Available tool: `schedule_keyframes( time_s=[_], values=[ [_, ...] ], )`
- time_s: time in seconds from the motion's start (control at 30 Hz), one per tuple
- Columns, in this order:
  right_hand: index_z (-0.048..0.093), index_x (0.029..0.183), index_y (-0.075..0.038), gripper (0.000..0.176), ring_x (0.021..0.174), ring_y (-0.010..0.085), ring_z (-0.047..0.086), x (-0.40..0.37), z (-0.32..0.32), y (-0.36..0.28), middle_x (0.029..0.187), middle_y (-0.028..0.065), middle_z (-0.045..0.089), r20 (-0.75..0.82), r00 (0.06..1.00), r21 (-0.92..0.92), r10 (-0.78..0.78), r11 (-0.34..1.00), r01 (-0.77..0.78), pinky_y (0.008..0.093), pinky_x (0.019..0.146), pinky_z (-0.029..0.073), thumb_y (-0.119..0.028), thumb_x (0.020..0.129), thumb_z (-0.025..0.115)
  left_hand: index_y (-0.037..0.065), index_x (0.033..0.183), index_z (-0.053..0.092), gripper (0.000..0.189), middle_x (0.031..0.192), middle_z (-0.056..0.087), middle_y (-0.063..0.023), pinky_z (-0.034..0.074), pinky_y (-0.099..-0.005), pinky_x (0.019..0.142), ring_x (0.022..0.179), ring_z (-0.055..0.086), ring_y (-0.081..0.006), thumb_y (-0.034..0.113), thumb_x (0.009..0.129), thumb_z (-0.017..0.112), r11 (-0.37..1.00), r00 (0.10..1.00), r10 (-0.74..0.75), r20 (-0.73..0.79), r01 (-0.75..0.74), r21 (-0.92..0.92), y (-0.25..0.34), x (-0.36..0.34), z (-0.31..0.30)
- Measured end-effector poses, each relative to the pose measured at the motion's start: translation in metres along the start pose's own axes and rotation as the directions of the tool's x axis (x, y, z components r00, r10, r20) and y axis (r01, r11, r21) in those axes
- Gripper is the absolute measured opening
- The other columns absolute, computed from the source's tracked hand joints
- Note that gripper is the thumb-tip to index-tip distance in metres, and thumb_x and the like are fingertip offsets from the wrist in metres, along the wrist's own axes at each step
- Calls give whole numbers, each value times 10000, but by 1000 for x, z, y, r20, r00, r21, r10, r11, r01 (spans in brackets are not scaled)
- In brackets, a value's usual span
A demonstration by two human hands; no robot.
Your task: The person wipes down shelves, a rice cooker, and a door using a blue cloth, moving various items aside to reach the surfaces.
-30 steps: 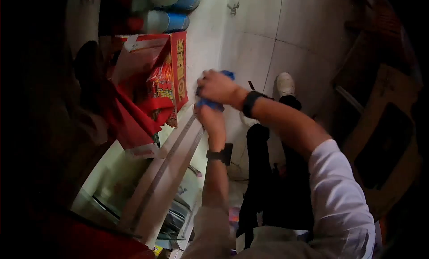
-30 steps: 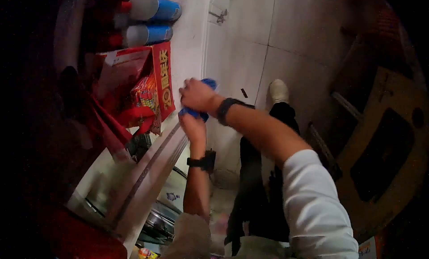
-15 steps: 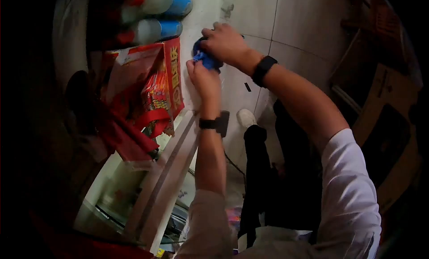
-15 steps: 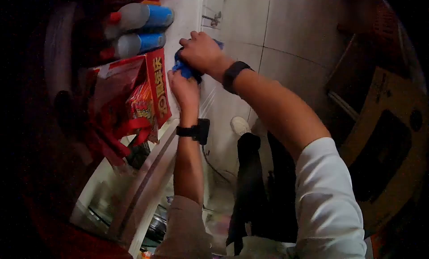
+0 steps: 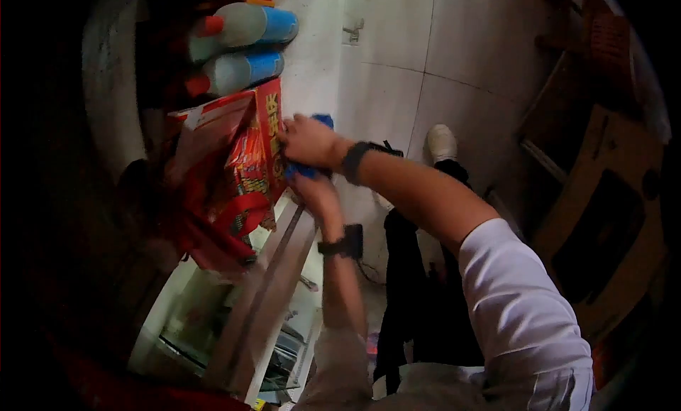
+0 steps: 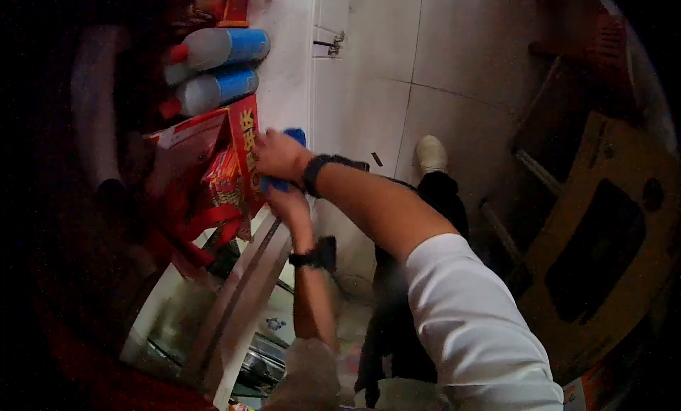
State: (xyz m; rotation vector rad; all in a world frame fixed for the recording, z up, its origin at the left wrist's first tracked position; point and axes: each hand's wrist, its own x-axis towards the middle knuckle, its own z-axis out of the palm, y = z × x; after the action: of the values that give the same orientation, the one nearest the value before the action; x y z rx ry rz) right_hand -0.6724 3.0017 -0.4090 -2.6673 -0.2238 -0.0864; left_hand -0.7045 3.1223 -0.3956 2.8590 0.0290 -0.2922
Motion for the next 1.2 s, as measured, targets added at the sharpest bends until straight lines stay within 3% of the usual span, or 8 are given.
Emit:
schedule_keyframes(
  time_s=[0.07, 0.23, 0.33, 0.4, 0.63, 0.83, 0.93, 1.2],
  values=[
    [737, 812, -187, 117, 1039, 223, 593, 9, -8, 35, 976, 6, 668, -73, 991, 13, 113, 994, -113, 376, 842, 478, -212, 803, 623, -63, 1130, 578, 386, 1195, 588, -289, 436, -477, 917, 1109, 547, -435, 18, 768, 681, 954, 969, 244, -48, -249, -166, 29, 30, 11],
    [741, 925, -167, 154, 1011, 279, 607, -14, -46, 97, 1099, 68, 657, -131, 930, -25, 342, 937, -348, 384, 834, 521, -183, 802, 651, -80, 1111, 568, 370, 1203, 534, -291, 384, -496, 1019, 1139, 503, -461, -67, 743, 608, 794, 796, 606, -9, -605, -57, 77, 63, 23],
    [750, 952, -181, 188, 985, 278, 619, -37, -59, 86, 1072, 67, 660, 8, 925, -12, 380, 925, -380, 382, 823, 527, -186, 785, 663, -80, 1110, 563, 359, 1245, 517, -315, 373, -501, 1044, 1186, 479, -485, -50, 757, 621, 894, 860, 447, 247, -421, -155, 87, 37, 3],
    [746, 813, -123, 117, 939, 274, 638, -45, -47, 61, 952, 71, 678, -12, 956, 35, 294, 955, -294, 383, 739, 529, -165, 757, 651, -73, 1105, 558, 345, 1204, 529, -307, 407, -518, 983, 1127, 512, -477, -35, 770, 628, 857, 857, 515, -6, -515, -11, 38, 6, 23],
    [749, 813, -192, 118, 971, 206, 583, -22, 5, -37, 954, -1, 654, 149, 988, 153, 37, 986, -60, 338, 776, 457, -224, 789, 638, -53, 1141, 586, 377, 1165, 612, -269, 433, -423, 950, 1088, 598, -348, 105, 820, 706, 995, 959, 99, 264, -90, -46, -38, -31, -16],
    [752, 826, -177, 123, 994, 218, 601, 5, -5, 17, 942, 1, 674, -61, 981, 52, 184, 982, -181, 353, 776, 471, -196, 805, 632, -79, 1125, 561, 364, 1142, 597, -263, 434, -436, 951, 1088, 570, -403, 49, 807, 683, 924, 930, 367, 24, -361, -127, 8, 27, -1],
    [749, 826, -159, 122, 1018, 226, 593, 8, -12, 55, 972, 17, 672, -241, 942, 52, 234, 972, -229, 368, 801, 479, -198, 795, 638, -87, 1117, 551, 360, 1151, 569, -274, 436, -468, 941, 1065, 549, -449, 10, 787, 658, 867, 871, 490, -37, -482, 130, 19, 59, 18],
    [754, 836, -189, 142, 1019, 241, 570, -3, 6, -1, 1019, 25, 641, -30, 988, 68, 150, 987, -147, 372, 824, 470, -204, 778, 625, -65, 1132, 562, 351, 1179, 570, -287, 443, -462, 898, 1100, 540, -446, 68, 815, 634, 955, 947, 297, 122, -297, -16, 2, 9, -10]
  ],
)
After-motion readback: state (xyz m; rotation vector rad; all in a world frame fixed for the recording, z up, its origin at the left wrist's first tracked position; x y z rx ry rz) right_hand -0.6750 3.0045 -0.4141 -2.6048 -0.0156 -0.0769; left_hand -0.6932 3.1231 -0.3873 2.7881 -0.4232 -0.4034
